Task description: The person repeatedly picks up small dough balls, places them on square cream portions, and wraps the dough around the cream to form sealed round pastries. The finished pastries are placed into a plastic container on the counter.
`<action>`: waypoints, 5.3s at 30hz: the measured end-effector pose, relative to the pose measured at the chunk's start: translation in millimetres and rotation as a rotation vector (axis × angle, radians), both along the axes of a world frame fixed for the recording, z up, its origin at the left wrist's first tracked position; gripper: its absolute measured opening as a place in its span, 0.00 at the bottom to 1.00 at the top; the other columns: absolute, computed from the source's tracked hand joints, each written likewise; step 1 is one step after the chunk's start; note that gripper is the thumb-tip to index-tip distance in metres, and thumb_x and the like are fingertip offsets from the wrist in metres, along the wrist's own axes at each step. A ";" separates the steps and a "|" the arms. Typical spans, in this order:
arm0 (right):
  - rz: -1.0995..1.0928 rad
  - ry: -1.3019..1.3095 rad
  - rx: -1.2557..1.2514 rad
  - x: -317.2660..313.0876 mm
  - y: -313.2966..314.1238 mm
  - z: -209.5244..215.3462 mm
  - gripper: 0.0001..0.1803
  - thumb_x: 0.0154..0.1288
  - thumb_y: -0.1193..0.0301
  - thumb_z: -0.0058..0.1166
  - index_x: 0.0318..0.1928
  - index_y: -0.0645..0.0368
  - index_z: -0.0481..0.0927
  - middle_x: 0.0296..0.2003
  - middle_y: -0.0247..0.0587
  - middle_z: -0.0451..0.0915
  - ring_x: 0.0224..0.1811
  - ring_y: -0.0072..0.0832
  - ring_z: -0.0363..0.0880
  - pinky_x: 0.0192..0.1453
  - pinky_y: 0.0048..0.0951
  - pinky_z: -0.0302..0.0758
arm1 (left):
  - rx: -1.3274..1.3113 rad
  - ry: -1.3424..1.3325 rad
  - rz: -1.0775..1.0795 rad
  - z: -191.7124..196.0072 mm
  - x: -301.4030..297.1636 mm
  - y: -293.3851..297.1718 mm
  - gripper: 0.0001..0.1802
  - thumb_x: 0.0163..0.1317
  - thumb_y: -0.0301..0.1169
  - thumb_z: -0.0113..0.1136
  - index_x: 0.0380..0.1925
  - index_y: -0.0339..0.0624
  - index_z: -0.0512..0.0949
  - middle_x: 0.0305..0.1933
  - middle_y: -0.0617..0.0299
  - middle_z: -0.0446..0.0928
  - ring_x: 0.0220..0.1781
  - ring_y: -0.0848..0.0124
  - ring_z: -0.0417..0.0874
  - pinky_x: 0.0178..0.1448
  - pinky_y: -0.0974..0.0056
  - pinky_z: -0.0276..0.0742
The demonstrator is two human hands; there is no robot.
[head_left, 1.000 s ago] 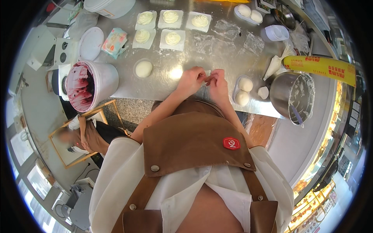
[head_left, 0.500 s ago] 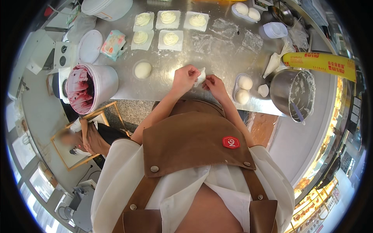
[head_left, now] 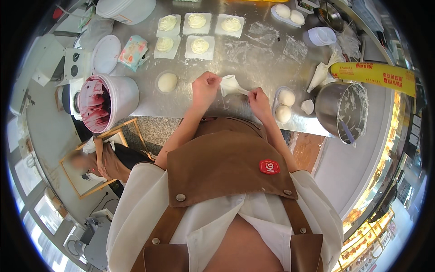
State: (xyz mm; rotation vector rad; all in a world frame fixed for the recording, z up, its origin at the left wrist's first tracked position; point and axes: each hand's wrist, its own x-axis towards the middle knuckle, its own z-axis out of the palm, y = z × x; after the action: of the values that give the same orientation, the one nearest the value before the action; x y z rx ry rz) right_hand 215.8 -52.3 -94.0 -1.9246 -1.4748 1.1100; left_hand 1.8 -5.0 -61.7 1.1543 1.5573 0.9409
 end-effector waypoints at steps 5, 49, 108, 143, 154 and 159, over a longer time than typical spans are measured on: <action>0.025 0.306 -0.094 -29.9 13.9 22.5 0.09 0.68 0.69 0.52 0.37 0.65 0.75 0.26 0.45 0.81 0.27 0.32 0.80 0.34 0.34 0.75 | 0.056 0.086 -0.138 16.6 18.6 -6.9 0.04 0.57 0.24 0.65 0.30 0.35 0.80 0.28 0.52 0.82 0.28 0.64 0.84 0.34 0.63 0.78; -0.144 0.173 0.067 -15.7 61.3 -0.7 0.07 0.59 0.72 0.59 0.35 0.63 0.82 0.30 0.41 0.84 0.32 0.29 0.83 0.40 0.30 0.77 | 0.107 0.181 -0.536 7.0 14.5 -12.8 0.04 0.57 0.22 0.63 0.32 0.35 0.78 0.30 0.54 0.79 0.29 0.63 0.81 0.37 0.63 0.76; 0.001 0.555 -0.257 -47.8 20.9 11.4 0.15 0.75 0.66 0.42 0.36 0.62 0.79 0.26 0.32 0.76 0.25 0.17 0.66 0.28 0.22 0.64 | 0.013 0.181 -0.332 5.3 16.4 -0.9 0.03 0.58 0.22 0.63 0.32 0.35 0.81 0.29 0.54 0.85 0.30 0.70 0.87 0.36 0.67 0.81; 0.025 0.097 0.246 -55.9 16.8 34.2 0.06 0.63 0.74 0.59 0.34 0.63 0.76 0.23 0.49 0.81 0.24 0.37 0.80 0.29 0.35 0.75 | 0.085 -0.029 -0.312 2.6 15.3 -0.9 0.07 0.64 0.25 0.50 0.41 0.42 0.68 0.26 0.51 0.81 0.28 0.57 0.85 0.32 0.58 0.76; -0.048 0.089 0.302 -54.1 17.6 33.3 0.05 0.64 0.73 0.56 0.33 0.59 0.74 0.22 0.50 0.79 0.22 0.42 0.80 0.28 0.37 0.74 | 0.223 0.133 -0.236 1.4 15.0 -7.4 0.05 0.58 0.21 0.61 0.34 0.38 0.84 0.31 0.58 0.78 0.30 0.71 0.80 0.36 0.67 0.77; -0.077 0.164 0.217 -51.2 16.4 27.4 0.04 0.68 0.76 0.54 0.35 0.62 0.75 0.22 0.38 0.80 0.24 0.19 0.77 0.29 0.25 0.73 | 0.190 0.110 -0.262 3.3 18.9 -6.8 0.05 0.53 0.21 0.68 0.30 0.37 0.83 0.31 0.58 0.75 0.28 0.70 0.78 0.35 0.67 0.76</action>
State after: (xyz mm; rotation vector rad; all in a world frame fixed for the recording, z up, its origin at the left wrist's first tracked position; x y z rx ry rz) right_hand 164.6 -35.9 -66.6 -1.6865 -1.3599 1.0034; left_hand 20.6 -11.7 -58.4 1.5261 1.3809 0.8737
